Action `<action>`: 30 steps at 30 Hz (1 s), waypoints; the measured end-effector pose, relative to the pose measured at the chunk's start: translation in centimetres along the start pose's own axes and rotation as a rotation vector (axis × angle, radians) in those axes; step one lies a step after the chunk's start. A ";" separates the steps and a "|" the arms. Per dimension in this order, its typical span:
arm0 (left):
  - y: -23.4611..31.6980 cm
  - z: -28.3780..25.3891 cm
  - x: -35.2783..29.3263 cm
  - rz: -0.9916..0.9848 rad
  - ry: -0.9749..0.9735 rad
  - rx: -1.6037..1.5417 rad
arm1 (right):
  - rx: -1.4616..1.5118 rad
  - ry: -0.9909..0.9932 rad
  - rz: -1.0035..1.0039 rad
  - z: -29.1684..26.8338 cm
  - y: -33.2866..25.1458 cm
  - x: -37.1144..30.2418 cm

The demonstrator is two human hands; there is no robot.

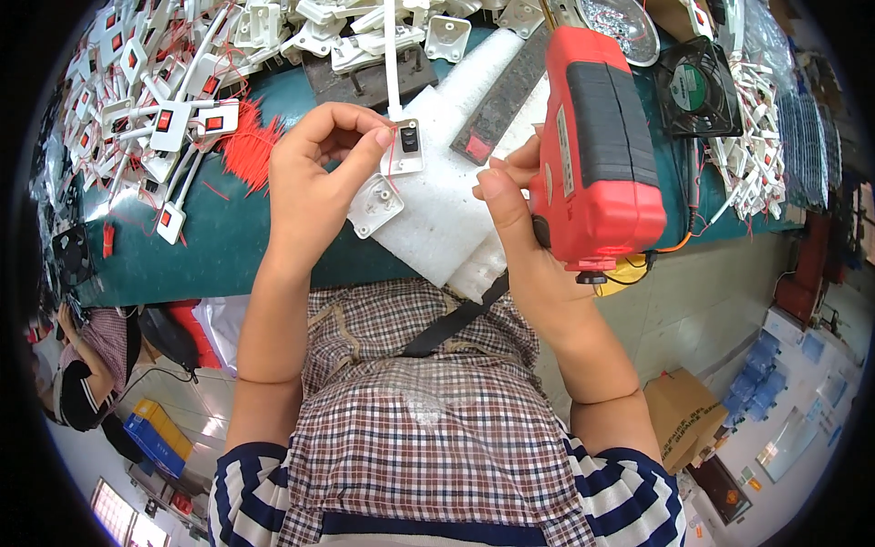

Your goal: The person solders wires onto small electrical components, including switches and circuit components, at an assembly workstation. This is done using a soldering iron.

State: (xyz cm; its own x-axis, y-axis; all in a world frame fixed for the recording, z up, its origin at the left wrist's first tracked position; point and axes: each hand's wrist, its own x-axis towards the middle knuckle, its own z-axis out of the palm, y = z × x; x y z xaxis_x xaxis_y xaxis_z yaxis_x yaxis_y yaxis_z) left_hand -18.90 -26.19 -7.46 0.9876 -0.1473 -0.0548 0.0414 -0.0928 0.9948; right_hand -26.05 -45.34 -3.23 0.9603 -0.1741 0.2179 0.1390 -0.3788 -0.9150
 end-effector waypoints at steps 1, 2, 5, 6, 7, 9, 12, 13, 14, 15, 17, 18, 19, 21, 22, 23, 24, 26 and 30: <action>0.2 0.0 0.0 0.070 0.026 0.095 | 0.071 0.020 0.083 0.3 -0.8 0.1; 0.4 -0.1 0.0 0.140 0.051 0.191 | 0.144 0.041 0.166 0.5 -1.2 0.1; 0.5 -0.4 -0.1 0.168 0.053 0.262 | 0.080 -0.032 0.193 0.4 -0.7 0.6; 0.7 -0.4 -0.1 0.168 0.051 0.264 | 0.081 -0.031 0.194 0.5 -0.8 0.6; 0.9 -0.2 -0.1 0.152 0.060 0.240 | 0.164 0.011 0.189 0.7 -1.0 0.5; 1.0 0.1 -0.2 0.129 0.074 0.219 | 0.251 0.047 0.188 0.5 -1.5 0.5; 0.7 0.3 -0.3 0.161 0.088 0.191 | 0.129 0.026 0.337 -1.1 -2.2 0.0; 0.7 0.4 -0.3 0.244 0.087 0.272 | 0.200 0.030 0.333 -1.7 -2.2 -0.4; 0.7 0.4 -0.2 0.326 0.086 0.352 | 0.271 0.035 0.330 -2.3 -2.1 -0.7; 0.7 0.4 -0.2 0.324 0.084 0.351 | 0.303 0.022 0.335 -2.9 -2.0 -1.2; 0.8 0.3 -0.1 0.352 0.083 0.437 | 0.319 -0.002 0.368 -4.1 -2.3 -1.9; 0.9 0.3 -0.1 0.348 0.081 0.437 | 0.336 -0.027 0.398 -4.7 -2.4 -2.3; 1.0 0.2 0.0 0.369 0.080 0.473 | 0.211 0.049 0.363 -5.2 -2.1 -3.0; 0.9 0.3 0.0 0.386 0.078 0.510 | 0.209 0.030 0.441 -5.5 -2.7 -3.4; 0.8 0.3 0.0 0.397 0.076 0.528 | 0.208 0.010 0.514 -5.6 -2.9 -3.6; 0.7 0.4 -0.1 0.407 0.075 0.547 | 0.187 0.000 0.512 -5.8 -2.9 -3.9; 0.7 0.4 0.0 0.405 0.072 0.546 | 0.187 0.002 0.516 -6.1 -2.8 -4.1; 0.7 0.3 0.1 0.427 0.027 0.573 | 0.183 -0.064 0.573 -6.6 -2.6 -4.6; 0.6 0.6 0.1 0.420 0.076 0.574 | 0.185 -0.129 0.571 -7.2 -2.4 -5.2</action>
State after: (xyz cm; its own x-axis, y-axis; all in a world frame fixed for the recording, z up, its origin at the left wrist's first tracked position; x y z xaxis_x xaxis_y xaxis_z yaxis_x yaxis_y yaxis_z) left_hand -18.88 -26.82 -6.97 0.9111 -0.2169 0.3504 -0.4107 -0.5500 0.7272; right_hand -33.13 -50.09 0.31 0.9154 -0.1876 -0.3563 -0.3775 -0.0919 -0.9215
